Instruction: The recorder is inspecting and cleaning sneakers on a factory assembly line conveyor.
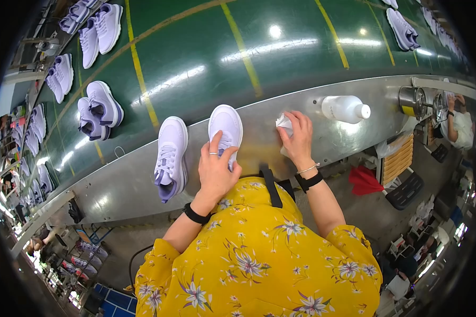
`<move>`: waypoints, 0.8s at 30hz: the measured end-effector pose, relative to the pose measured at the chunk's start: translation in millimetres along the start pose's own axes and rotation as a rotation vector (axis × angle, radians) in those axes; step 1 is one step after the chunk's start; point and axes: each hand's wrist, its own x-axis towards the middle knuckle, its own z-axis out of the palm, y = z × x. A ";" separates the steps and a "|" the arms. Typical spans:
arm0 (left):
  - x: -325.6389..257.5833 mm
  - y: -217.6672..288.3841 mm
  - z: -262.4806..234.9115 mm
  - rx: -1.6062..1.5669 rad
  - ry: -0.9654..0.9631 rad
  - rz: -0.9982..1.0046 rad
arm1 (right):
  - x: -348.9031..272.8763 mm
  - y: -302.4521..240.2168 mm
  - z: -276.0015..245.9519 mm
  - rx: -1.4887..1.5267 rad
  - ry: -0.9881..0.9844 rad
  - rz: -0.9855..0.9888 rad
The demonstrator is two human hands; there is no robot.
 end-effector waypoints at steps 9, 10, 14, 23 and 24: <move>8.4 -5.7 14.2 -0.037 0.255 0.050 | 12.2 7.9 13.2 0.076 -0.041 -0.043; 8.9 -5.9 14.7 -0.038 0.259 0.054 | 21.0 -7.0 13.3 0.252 -0.045 0.051; 12.2 -6.6 16.4 -0.034 0.274 0.070 | 53.9 -52.9 28.5 0.616 -0.143 0.170; 14.1 -11.6 20.9 -0.043 0.264 0.058 | 49.5 -84.4 74.3 0.660 -0.125 0.150; 16.1 -11.7 22.1 -0.043 0.269 0.053 | 47.8 -81.0 73.6 0.674 -0.132 0.176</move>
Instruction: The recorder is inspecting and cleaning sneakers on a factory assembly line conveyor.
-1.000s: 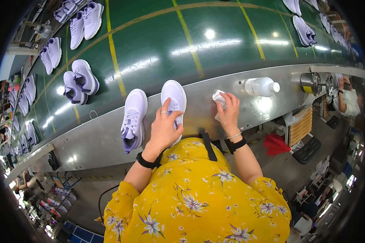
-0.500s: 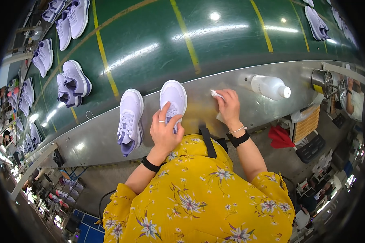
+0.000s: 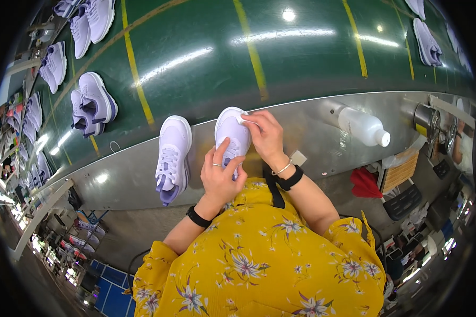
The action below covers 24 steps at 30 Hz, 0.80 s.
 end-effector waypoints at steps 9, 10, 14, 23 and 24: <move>3.0 -0.9 6.1 0.028 0.006 0.011 | 24.7 -2.5 10.9 -0.091 -0.005 -0.157; 3.2 0.2 7.1 0.020 -0.001 0.010 | 18.0 1.5 5.6 -0.094 0.006 -0.148; 5.4 4.4 9.2 0.017 -0.016 0.006 | 8.3 6.7 -4.3 -0.129 -0.004 -0.073; 5.2 2.2 10.2 0.016 -0.013 0.008 | 10.2 8.0 -7.7 -0.140 0.021 -0.099; 6.9 2.3 10.4 0.017 -0.009 0.007 | 10.8 11.8 -6.5 -0.140 0.019 -0.103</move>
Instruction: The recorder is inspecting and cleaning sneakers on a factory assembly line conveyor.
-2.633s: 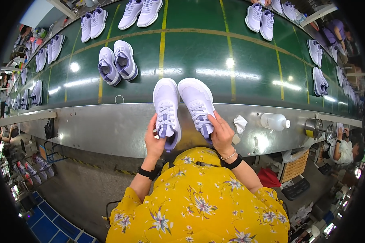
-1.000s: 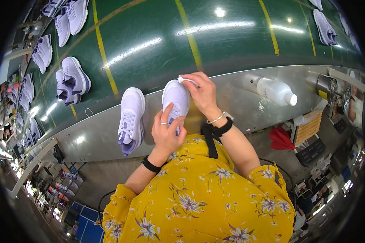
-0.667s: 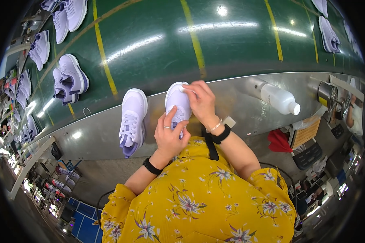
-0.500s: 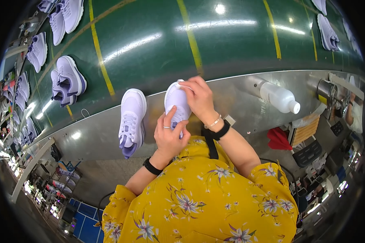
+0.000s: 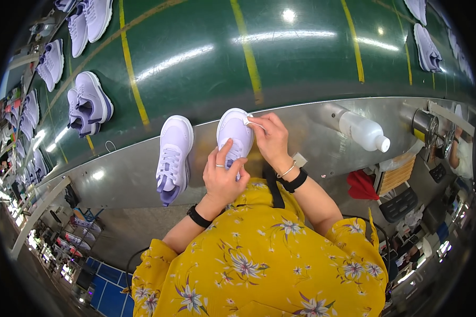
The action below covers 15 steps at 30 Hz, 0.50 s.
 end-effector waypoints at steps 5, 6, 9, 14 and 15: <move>-1.4 1.6 2.3 0.039 0.009 0.001 | 30.2 -14.2 20.5 0.024 0.005 -0.119; -4.8 3.2 1.8 0.039 0.004 0.002 | 24.9 -13.2 18.4 0.025 0.006 -0.114; -1.8 0.3 2.7 0.026 -0.008 0.009 | 10.6 -0.2 5.4 0.007 -0.015 -0.103; -0.2 4.3 5.9 0.020 -0.017 0.001 | -0.9 4.4 0.1 0.015 -0.037 -0.023; 0.3 5.1 7.0 0.017 -0.020 0.003 | 8.9 2.7 6.6 0.012 0.008 -0.069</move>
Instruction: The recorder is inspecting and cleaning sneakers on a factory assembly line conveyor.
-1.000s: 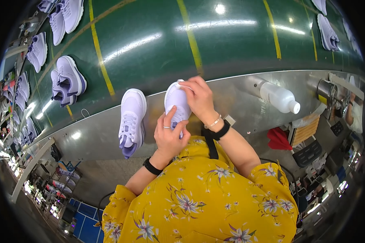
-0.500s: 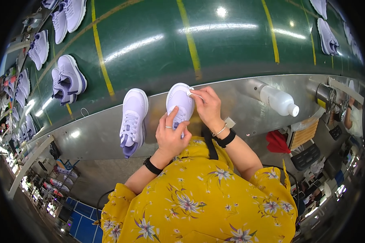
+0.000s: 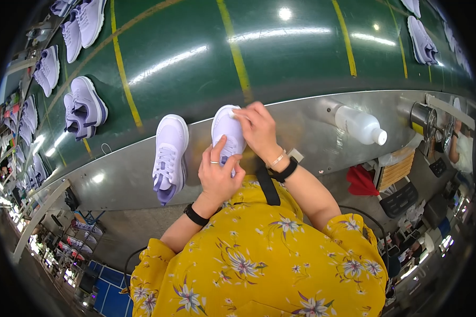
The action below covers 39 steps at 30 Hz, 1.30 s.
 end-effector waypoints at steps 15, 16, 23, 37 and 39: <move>-0.7 3.5 -15.2 -0.155 -0.010 -0.128 | -35.6 24.5 -62.3 0.781 -0.271 0.949; -1.2 -2.5 -16.0 -0.248 0.008 -0.161 | -35.6 19.9 -66.3 0.940 -0.252 0.958; -10.5 -24.7 -15.0 -0.638 0.112 -0.305 | -39.9 8.4 -76.2 1.167 -0.293 0.974; -13.8 -26.5 -2.5 -0.699 0.150 -0.290 | -13.0 -17.5 -35.6 0.519 -0.226 0.585; -12.5 -26.9 -1.3 -0.708 0.143 -0.306 | -14.0 -13.3 -25.6 0.376 -0.126 0.454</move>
